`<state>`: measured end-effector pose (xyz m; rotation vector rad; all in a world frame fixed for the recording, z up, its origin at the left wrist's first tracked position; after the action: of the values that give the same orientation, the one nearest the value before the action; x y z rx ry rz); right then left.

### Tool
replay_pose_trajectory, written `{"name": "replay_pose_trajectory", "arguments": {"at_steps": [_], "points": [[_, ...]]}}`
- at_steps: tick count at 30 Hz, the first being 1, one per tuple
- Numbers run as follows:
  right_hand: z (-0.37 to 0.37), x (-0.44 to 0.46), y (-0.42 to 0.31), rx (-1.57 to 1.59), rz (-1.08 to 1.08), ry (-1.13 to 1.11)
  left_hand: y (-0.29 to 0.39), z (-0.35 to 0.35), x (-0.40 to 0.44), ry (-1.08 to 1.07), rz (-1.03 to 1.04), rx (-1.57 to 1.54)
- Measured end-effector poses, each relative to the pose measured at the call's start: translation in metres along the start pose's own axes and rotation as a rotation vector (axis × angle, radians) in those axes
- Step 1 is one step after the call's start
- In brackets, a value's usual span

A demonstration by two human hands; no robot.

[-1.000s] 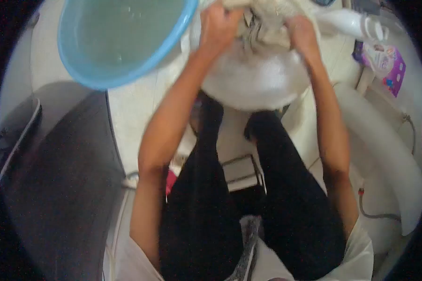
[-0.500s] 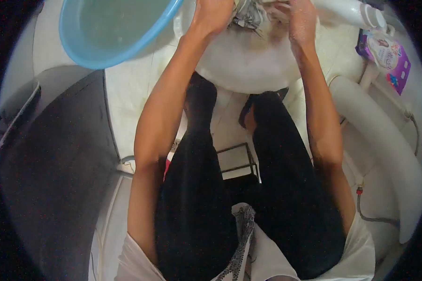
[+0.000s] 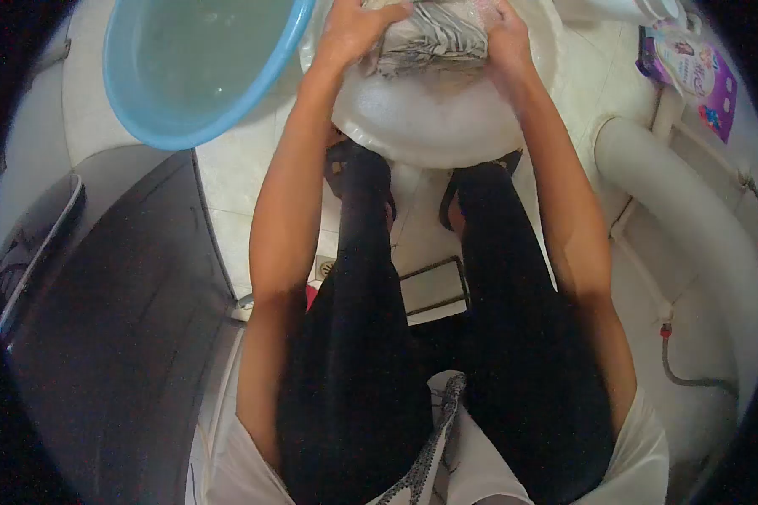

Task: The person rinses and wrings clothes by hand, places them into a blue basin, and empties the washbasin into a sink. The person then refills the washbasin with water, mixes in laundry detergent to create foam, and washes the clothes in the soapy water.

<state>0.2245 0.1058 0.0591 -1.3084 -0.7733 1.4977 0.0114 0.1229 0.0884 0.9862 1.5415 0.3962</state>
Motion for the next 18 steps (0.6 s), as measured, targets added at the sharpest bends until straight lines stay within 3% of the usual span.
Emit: {"name": "replay_pose_trajectory", "arguments": {"at_steps": [1, 2, 3, 5, 6, 8, 9, 11, 12, 16, 18], "points": [[-0.026, 0.020, 0.021, -0.225, -0.041, 0.055, -0.014, -0.001, 0.003, 0.014, -0.112, 0.059], [-0.039, 0.028, 0.030, -0.449, -0.086, 0.107, -0.041, -0.006, 0.028, 0.164, -0.011, 0.028], [-0.031, 0.020, 0.021, -0.449, -0.087, 0.103, -0.059, -0.013, 0.038, 0.315, 0.092, -0.003], [-0.009, -0.001, 0.021, 0.118, 0.244, 0.066, -0.076, -0.001, 0.033, 0.260, 0.059, -0.184], [-0.006, -0.002, 0.019, 0.119, 0.237, 0.061, -0.082, 0.014, 0.031, 0.206, 0.028, -0.362], [-0.003, -0.001, 0.028, -0.519, 0.212, -0.063, -0.093, 0.036, 0.025, 0.324, 0.034, -0.333], [-0.004, 0.006, 0.051, -0.523, 0.207, -0.068, -0.093, 0.039, 0.022, 0.442, 0.040, -0.304], [0.037, -0.001, 0.022, -1.286, -0.637, 0.173, -0.092, 0.047, 0.001, 0.483, 0.040, -0.330], [0.038, 0.006, 0.043, -1.446, -0.124, 0.082, -0.093, 0.050, -0.010, 0.518, 0.032, -0.346], [0.037, 0.015, 0.076, -1.450, -0.280, 0.028, -0.116, 0.065, -0.002, 0.574, 0.019, -0.408], [0.056, 0.001, 0.081, -1.698, -0.612, -0.220, -0.160, 0.085, 0.028, 0.461, -0.326, -0.116]]}}
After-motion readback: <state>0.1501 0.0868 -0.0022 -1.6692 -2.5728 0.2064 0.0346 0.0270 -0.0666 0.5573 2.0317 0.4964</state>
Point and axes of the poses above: each hand's wrist, its own x-axis towards the middle knuckle, its own z-axis out of the palm, y = z × x, the point moved 8 cm from there along x, towards the middle knuckle
